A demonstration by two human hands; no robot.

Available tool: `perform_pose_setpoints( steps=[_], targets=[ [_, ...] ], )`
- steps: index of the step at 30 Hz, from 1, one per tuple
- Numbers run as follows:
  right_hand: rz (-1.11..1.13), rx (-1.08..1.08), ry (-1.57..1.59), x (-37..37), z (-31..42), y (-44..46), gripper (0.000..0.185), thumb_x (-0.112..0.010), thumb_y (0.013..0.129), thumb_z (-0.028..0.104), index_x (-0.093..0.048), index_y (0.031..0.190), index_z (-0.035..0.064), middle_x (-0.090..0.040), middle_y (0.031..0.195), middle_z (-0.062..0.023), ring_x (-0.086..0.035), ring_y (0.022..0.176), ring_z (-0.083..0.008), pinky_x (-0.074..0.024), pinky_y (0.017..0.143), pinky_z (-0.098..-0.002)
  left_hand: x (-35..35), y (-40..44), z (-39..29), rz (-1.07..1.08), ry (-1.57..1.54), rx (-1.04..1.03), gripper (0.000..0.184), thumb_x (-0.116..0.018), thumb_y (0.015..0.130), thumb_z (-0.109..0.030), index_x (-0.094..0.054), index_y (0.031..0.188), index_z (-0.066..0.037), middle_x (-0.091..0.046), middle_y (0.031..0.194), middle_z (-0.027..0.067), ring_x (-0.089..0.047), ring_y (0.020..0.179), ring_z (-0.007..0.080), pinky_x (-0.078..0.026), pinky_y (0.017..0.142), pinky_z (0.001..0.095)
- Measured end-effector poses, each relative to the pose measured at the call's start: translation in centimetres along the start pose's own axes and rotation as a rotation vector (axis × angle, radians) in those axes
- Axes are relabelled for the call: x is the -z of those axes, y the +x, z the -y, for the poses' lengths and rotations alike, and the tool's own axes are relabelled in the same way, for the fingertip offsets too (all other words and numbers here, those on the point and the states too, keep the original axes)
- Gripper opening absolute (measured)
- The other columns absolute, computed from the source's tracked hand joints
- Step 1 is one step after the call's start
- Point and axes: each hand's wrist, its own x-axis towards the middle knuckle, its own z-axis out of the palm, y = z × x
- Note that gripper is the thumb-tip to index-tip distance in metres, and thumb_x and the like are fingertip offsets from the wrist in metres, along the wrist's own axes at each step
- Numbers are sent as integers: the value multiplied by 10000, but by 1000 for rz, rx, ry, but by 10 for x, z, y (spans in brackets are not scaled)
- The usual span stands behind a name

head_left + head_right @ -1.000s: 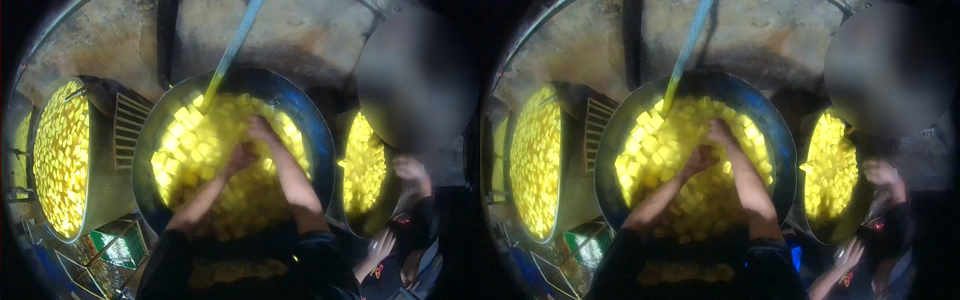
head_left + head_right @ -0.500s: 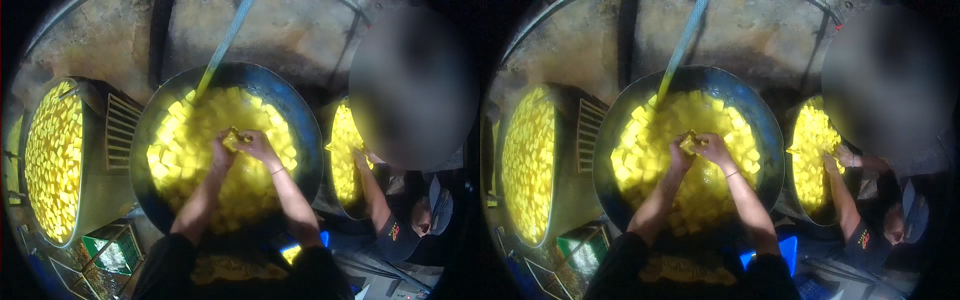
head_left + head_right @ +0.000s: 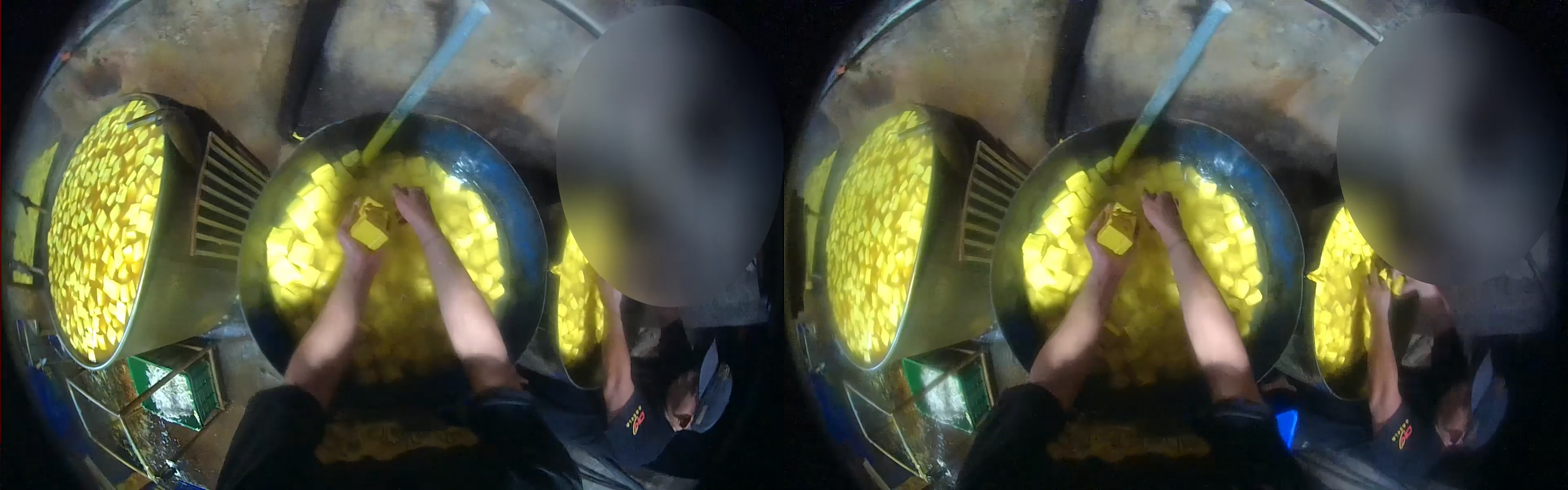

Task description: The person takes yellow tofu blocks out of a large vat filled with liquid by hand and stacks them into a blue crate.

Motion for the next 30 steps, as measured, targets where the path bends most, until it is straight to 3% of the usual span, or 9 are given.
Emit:
perform_pose_setpoints(
  steps=[7,12,15,16,18,22,23,27,30],
  targets=[
    [-142,279,-181,-72,-27,29,346,-606,838,256,-593,1073,2,-619,874,-90,-587,775,-164,-461,669,-307,-32,-15,-76,56,-88,-117,304,-481,924,-216,-562,1158,-40,-617,1026,103,-594,916,254,-496,799,376],
    [160,36,760,5,2,-80,280,-650,811,105,-580,1064,9,-611,894,-62,-591,761,-139,-463,636,-267,-30,-19,-67,-10,-21,-94,332,-477,924,-201,-531,1196,-19,-596,1109,126,-582,973,259,-479,866,369],
    [101,-3,936,40,33,-150,284,-677,794,14,-572,1058,12,-606,905,-46,-593,752,-125,-464,616,-243,-23,-28,-35,131,178,-60,317,-487,918,-200,-536,1181,-32,-597,1042,106,-588,933,232,-487,834,358],
    [58,-23,955,53,46,-174,284,-677,794,14,-572,1058,12,-606,905,-46,-593,752,-125,-464,616,-243,-28,-30,-24,127,98,53,321,-470,921,-211,-534,1177,-29,-597,1038,103,-591,926,229,-492,821,351],
    [-136,400,153,72,53,-211,327,-739,761,66,-579,1040,7,-596,855,-35,-582,711,-120,-452,608,-241,-27,-34,8,218,142,143,321,-423,933,-238,-537,1150,-31,-598,1032,101,-597,907,231,-502,785,333],
    [-382,564,-246,95,30,-256,562,-832,646,196,-553,1097,11,-531,1107,-134,-543,974,-258,-459,812,-371,-48,-83,66,396,451,312,349,-359,947,-249,-532,1128,-5,-598,1014,88,-595,901,207,-506,780,320],
    [-394,528,-189,104,24,-267,726,-838,613,240,-499,1225,46,-467,1254,-179,-448,1182,-343,-403,967,-408,-59,-99,83,355,472,365,352,-350,948,-252,-532,1125,-9,-597,1011,87,-594,901,198,-506,777,315],
    [-328,425,-100,129,-28,-339,827,-791,649,234,-396,1366,111,-314,1436,-205,-242,1366,-360,-258,1108,-435,-101,-183,141,472,244,660,428,-330,979,-376,-475,1177,-25,-579,991,84,-591,904,177,-508,752,300],
    [-337,475,272,150,-72,-426,657,-781,662,326,-526,1207,62,-409,1348,-174,-372,1275,-307,-316,1045,-400,-82,-241,198,466,273,810,607,-312,947,-578,-482,1174,-42,-574,986,63,-594,852,177,-510,720,319]
  ],
)
